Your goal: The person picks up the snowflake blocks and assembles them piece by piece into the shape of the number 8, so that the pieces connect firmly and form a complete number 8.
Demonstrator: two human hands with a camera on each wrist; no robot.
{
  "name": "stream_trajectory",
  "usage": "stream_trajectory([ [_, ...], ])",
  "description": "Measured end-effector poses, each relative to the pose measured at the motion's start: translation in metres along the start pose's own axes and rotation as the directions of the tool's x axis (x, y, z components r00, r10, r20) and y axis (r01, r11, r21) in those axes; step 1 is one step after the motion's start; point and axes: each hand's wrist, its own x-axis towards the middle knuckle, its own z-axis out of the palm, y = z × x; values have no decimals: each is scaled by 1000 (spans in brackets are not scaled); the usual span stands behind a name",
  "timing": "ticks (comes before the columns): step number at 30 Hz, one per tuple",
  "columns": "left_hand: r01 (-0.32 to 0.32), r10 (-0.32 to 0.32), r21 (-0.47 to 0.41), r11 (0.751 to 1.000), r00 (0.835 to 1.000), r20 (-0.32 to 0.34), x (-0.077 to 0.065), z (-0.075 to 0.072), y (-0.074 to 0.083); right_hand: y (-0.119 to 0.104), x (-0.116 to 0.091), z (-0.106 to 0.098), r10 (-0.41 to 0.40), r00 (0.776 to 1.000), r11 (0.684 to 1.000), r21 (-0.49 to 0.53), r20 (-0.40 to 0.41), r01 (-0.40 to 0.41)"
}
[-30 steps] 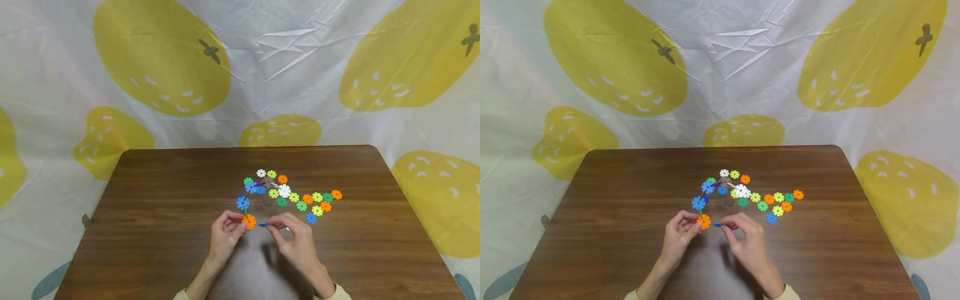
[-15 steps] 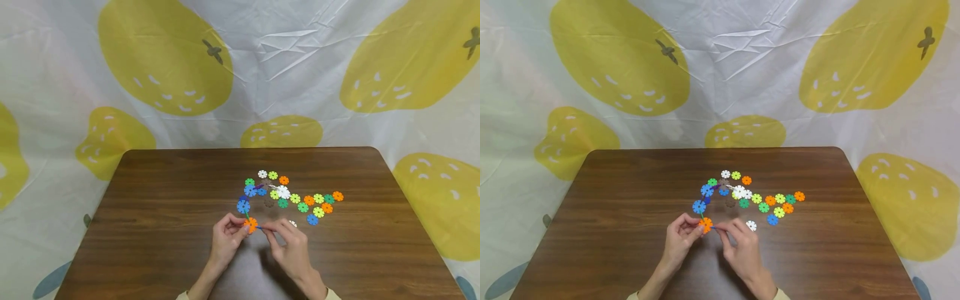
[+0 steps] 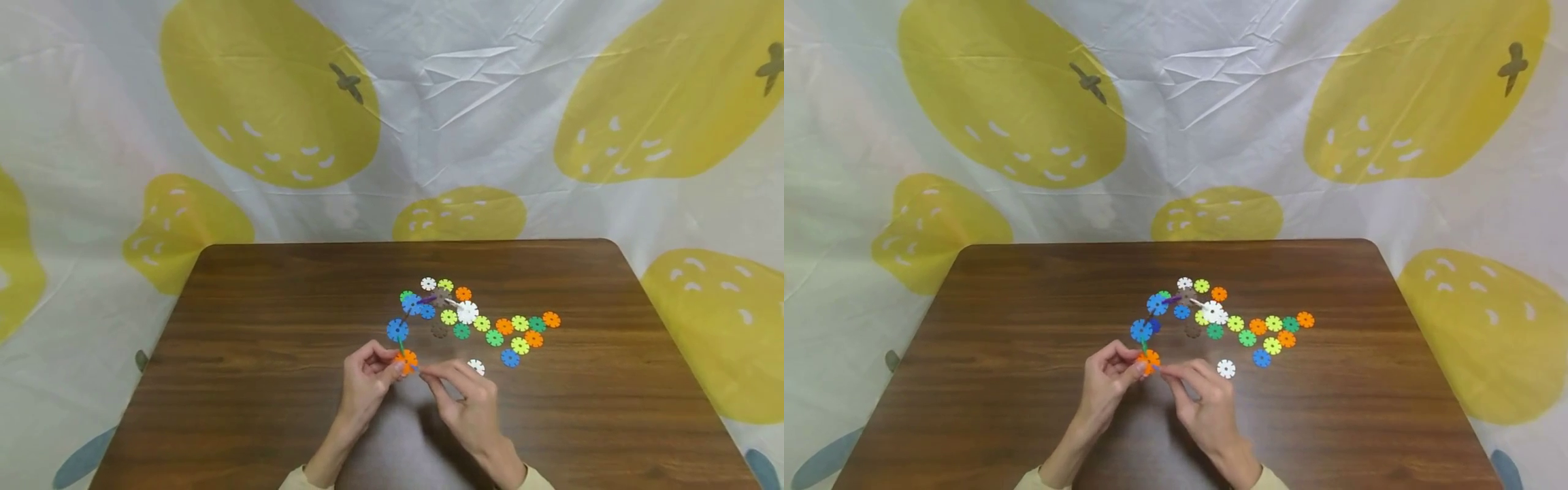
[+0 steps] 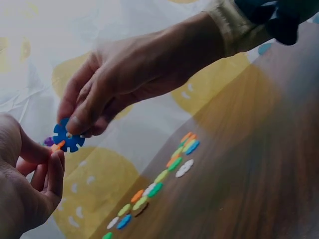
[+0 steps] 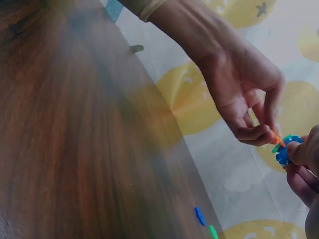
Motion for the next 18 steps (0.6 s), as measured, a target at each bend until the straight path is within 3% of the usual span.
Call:
stream_trajectory([
  [5,-21,22,9,1000,999,-37,5,-5,4,6,0,-4,35,994,999,-32,100,-32],
  [10,-13,10,-32,999,995,-102,8,-10,7,26,-1,-26,169,971,970,-204,168,-134],
  [13,8,-14,-58,998,995,-102,8,-14,7,41,-1,-44,284,946,915,-337,155,-220],
  [15,25,-32,-75,997,995,-92,8,-16,6,50,-2,-56,370,917,869,-405,148,-285],
  [18,38,-45,-91,995,996,-80,6,-19,5,60,-3,-72,496,856,790,-487,148,-374],
])
